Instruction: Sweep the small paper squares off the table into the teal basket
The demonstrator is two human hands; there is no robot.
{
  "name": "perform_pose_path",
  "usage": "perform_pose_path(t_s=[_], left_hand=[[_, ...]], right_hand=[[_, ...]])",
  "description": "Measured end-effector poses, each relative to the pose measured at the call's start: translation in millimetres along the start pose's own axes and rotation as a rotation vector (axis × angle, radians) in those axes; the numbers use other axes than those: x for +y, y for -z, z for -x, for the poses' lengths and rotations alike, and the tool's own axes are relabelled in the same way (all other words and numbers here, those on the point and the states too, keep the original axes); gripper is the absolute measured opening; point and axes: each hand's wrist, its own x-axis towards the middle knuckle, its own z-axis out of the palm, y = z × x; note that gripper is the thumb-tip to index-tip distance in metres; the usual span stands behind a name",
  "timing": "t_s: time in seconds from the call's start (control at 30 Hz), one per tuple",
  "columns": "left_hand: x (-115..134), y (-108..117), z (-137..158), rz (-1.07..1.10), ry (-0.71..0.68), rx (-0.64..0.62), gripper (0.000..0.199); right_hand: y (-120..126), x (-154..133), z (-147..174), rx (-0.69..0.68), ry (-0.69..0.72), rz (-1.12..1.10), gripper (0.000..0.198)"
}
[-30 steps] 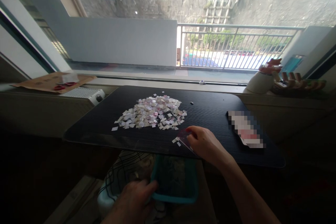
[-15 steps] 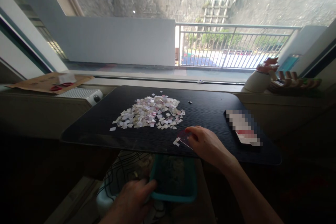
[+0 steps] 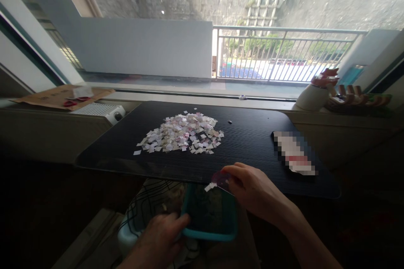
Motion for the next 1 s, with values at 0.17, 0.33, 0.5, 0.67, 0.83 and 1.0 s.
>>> perform_pose_path(t_s=[0.17, 0.33, 0.5, 0.67, 0.83, 1.0], left_hand=[[-0.5, -0.9, 0.4, 0.009, -0.007, 0.024, 0.035], [3.9, 6.1, 0.1, -0.008, -0.001, -0.017, 0.032], [5.3, 8.3, -1.3, -0.009, -0.014, -0.01, 0.028], [2.5, 8.2, -2.9, -0.002, -0.009, -0.049, 0.03], [3.7, 5.8, -2.5, 0.0, 0.006, -0.03, 0.033], [5.2, 4.6, -1.1, 0.025, -0.02, 0.021, 0.034]], right_hand=[[3.8, -2.8, 3.9, 0.027, -0.008, 0.093, 0.031], [2.8, -5.4, -1.4, -0.028, 0.057, 0.071, 0.031], [-2.0, -12.1, -43.1, 0.189, -0.005, 0.128, 0.035], [-13.6, -21.3, -76.5, 0.127, -0.046, 0.174, 0.037], [-17.8, -30.9, -67.4, 0.08, 0.009, 0.146, 0.035], [-10.6, -32.5, -58.3, 0.021, -0.047, 0.154, 0.036]])
